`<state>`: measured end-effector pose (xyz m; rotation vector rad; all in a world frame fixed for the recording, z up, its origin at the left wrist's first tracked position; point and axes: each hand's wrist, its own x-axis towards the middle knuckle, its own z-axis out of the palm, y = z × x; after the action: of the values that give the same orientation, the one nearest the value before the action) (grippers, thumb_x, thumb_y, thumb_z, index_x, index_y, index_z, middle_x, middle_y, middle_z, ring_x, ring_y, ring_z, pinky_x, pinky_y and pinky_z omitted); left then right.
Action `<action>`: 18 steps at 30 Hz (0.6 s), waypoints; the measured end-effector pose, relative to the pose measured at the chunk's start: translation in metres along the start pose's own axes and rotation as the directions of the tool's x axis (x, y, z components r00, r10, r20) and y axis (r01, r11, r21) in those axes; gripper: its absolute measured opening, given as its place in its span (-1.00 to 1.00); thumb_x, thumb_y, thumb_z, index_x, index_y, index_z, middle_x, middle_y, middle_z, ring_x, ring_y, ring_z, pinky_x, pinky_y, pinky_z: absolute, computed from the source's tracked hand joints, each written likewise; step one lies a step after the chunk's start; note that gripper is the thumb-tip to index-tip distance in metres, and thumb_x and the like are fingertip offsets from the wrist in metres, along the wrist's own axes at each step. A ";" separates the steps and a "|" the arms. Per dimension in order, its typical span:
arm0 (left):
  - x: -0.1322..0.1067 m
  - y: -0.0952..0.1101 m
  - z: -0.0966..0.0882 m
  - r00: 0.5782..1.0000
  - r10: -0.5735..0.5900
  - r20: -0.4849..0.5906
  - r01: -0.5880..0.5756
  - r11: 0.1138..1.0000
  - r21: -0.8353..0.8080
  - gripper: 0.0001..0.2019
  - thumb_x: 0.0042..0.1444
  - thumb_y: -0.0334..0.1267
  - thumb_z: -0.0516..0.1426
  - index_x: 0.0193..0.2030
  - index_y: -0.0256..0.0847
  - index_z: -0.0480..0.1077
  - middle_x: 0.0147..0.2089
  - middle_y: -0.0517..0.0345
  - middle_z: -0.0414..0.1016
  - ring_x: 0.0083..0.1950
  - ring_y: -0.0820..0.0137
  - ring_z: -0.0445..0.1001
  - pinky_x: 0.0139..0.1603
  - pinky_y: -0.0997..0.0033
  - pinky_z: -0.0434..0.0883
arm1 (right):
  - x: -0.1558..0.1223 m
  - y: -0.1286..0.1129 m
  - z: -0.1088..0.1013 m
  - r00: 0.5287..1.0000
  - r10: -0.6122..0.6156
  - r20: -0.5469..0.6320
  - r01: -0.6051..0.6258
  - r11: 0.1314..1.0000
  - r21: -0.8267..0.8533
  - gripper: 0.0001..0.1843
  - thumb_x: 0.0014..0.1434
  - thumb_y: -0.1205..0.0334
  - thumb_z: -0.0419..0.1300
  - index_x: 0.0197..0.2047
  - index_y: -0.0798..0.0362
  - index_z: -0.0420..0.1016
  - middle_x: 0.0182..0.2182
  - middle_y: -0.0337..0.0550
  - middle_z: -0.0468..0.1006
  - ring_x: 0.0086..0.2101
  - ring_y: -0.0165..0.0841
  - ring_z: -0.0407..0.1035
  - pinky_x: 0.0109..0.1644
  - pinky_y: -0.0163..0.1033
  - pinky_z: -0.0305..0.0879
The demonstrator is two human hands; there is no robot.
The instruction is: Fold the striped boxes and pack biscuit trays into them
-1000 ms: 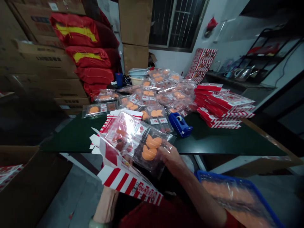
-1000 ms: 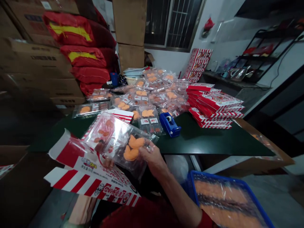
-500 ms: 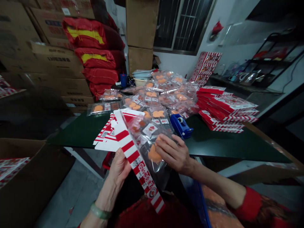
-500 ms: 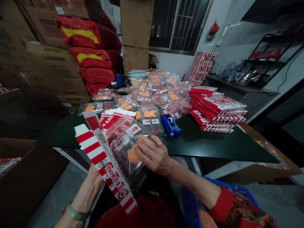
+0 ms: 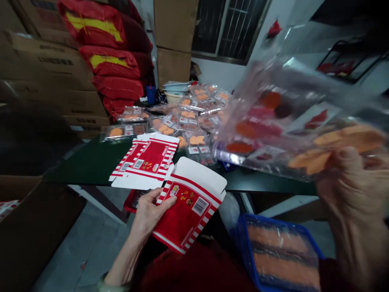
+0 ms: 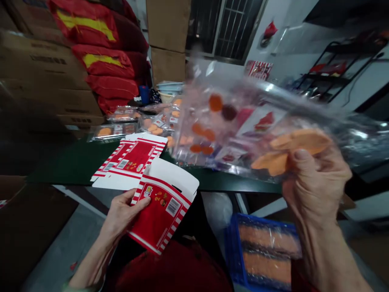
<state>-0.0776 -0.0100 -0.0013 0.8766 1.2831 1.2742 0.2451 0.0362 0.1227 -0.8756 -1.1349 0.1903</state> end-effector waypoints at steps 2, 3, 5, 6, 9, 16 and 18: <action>0.001 -0.004 0.007 0.998 -0.022 0.054 0.020 0.999 0.040 -0.56 -0.23 0.02 0.34 -0.29 -0.29 0.49 -0.38 0.09 0.60 -0.43 0.31 0.53 -0.39 0.39 0.47 | -0.004 0.000 -0.004 0.995 0.090 0.033 -0.089 0.995 -0.036 -0.69 -0.25 0.04 0.43 -0.40 -0.05 0.53 -0.42 -0.15 0.47 -0.43 -0.29 0.37 -0.29 -0.06 0.30; 0.002 -0.005 0.010 0.997 -0.026 0.069 0.021 0.997 0.072 -0.56 -0.19 0.06 0.31 -0.31 -0.29 0.48 -0.41 0.12 0.59 -0.45 0.33 0.51 -0.43 0.43 0.45 | -0.006 0.002 -0.008 0.989 0.139 0.053 -0.135 0.988 -0.075 -0.69 -0.27 0.06 0.44 -0.44 -0.04 0.51 -0.47 -0.18 0.45 -0.48 -0.33 0.34 -0.33 -0.09 0.30; 0.001 -0.008 0.012 0.997 -0.012 0.071 0.001 0.988 0.151 -0.56 -0.11 0.13 0.23 -0.39 -0.29 0.46 -0.49 0.17 0.53 -0.51 0.41 0.44 -0.51 0.52 0.37 | -0.009 0.006 -0.016 0.964 0.232 0.130 -0.205 0.959 -0.196 -0.73 -0.26 0.10 0.43 -0.49 -0.01 0.50 -0.53 -0.22 0.43 -0.55 -0.38 0.29 -0.42 -0.17 0.27; 0.001 -0.009 0.013 0.998 0.011 0.061 -0.022 0.981 0.194 -0.55 -0.08 0.15 0.20 -0.42 -0.29 0.46 -0.52 0.19 0.50 -0.53 0.44 0.40 -0.54 0.55 0.32 | -0.009 0.009 -0.020 0.942 0.281 0.182 -0.225 0.935 -0.275 -0.75 -0.24 0.12 0.43 -0.48 0.00 0.50 -0.55 -0.22 0.44 -0.56 -0.40 0.28 -0.46 -0.21 0.25; 0.002 -0.013 0.015 0.995 0.101 0.017 -0.101 0.942 0.320 -0.56 -0.07 0.14 0.17 -0.47 -0.29 0.46 -0.53 0.21 0.45 -0.52 0.48 0.34 -0.53 0.58 0.26 | -0.009 0.012 -0.025 0.841 0.418 0.343 -0.252 0.864 -0.437 -0.72 -0.18 0.08 0.40 -0.39 0.02 0.53 -0.53 -0.19 0.48 -0.56 -0.39 0.31 -0.54 -0.28 0.23; 0.005 -0.030 0.028 0.994 0.107 0.007 -0.099 0.889 0.448 -0.56 -0.03 0.13 0.12 -0.49 -0.29 0.44 -0.59 0.25 0.35 -0.54 0.49 0.24 -0.55 0.57 0.18 | 0.008 0.005 -0.018 0.604 0.536 0.590 -0.191 0.816 -0.546 -0.68 -0.05 -0.04 0.31 -0.41 0.06 0.49 -0.65 -0.29 0.34 -0.68 -0.50 0.15 -0.67 -0.38 0.04; 0.004 -0.037 0.029 0.996 0.083 0.023 -0.084 0.882 0.463 -0.55 -0.01 0.14 0.09 -0.49 -0.30 0.43 -0.60 0.25 0.32 -0.54 0.49 0.23 -0.54 0.55 0.18 | 0.015 0.005 -0.016 0.520 0.559 0.646 -0.177 0.810 -0.559 -0.66 -0.06 -0.06 0.30 -0.51 0.07 0.45 -0.69 -0.32 0.28 -0.69 -0.51 0.14 -0.67 -0.38 0.02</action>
<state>-0.0432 -0.0063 -0.0338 1.2817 1.5970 1.0404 0.2669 0.0396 0.1281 -1.5315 -1.8564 0.7951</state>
